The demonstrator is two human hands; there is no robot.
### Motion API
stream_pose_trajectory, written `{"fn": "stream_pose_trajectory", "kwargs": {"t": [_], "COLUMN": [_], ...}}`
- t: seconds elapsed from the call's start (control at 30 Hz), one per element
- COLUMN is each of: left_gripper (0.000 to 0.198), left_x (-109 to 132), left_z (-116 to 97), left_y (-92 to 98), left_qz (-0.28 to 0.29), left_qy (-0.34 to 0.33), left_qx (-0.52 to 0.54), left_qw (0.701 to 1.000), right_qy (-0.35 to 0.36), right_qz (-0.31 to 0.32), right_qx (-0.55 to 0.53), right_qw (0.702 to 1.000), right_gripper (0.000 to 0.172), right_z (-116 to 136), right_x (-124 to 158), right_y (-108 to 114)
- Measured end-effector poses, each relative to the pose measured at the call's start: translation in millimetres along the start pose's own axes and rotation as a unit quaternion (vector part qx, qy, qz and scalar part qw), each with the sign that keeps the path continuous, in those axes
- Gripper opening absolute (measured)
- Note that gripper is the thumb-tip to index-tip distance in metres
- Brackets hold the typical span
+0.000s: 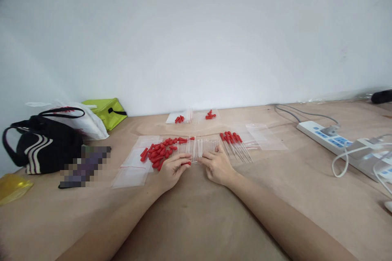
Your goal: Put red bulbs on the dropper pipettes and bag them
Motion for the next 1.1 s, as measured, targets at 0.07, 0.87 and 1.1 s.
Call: {"fn": "stream_pose_trajectory", "kwargs": {"t": [0.07, 0.87, 1.1], "left_gripper": [0.015, 0.016, 0.018], "left_x": [0, 0, 3], "left_z": [-2, -5, -5], "left_y": [0.3, -2.5, -1.8], "left_qz": [0.009, 0.053, 0.064], "left_qy": [0.000, -0.026, -0.105], "left_qx": [0.001, -0.016, -0.084], "left_qw": [1.000, 0.998, 0.989], "right_qy": [-0.006, -0.010, 0.048], "right_qz": [-0.004, 0.029, 0.054], "right_qx": [-0.011, 0.005, 0.070], "right_qw": [1.000, 1.000, 0.995], "right_gripper": [0.024, 0.022, 0.023], "right_z": [1, 9, 12], "right_x": [0, -7, -7], "right_y": [0, -2, 1]}}
Point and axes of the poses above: each hand's wrist, its own x-axis away from the middle knuckle, its own y-axis out of the back of the hand, z = x × y, the point moved 6 cm from there along -x, towards the middle knuckle, and after that the axes turned 7 degrees about -x, right-handed, at the moved point
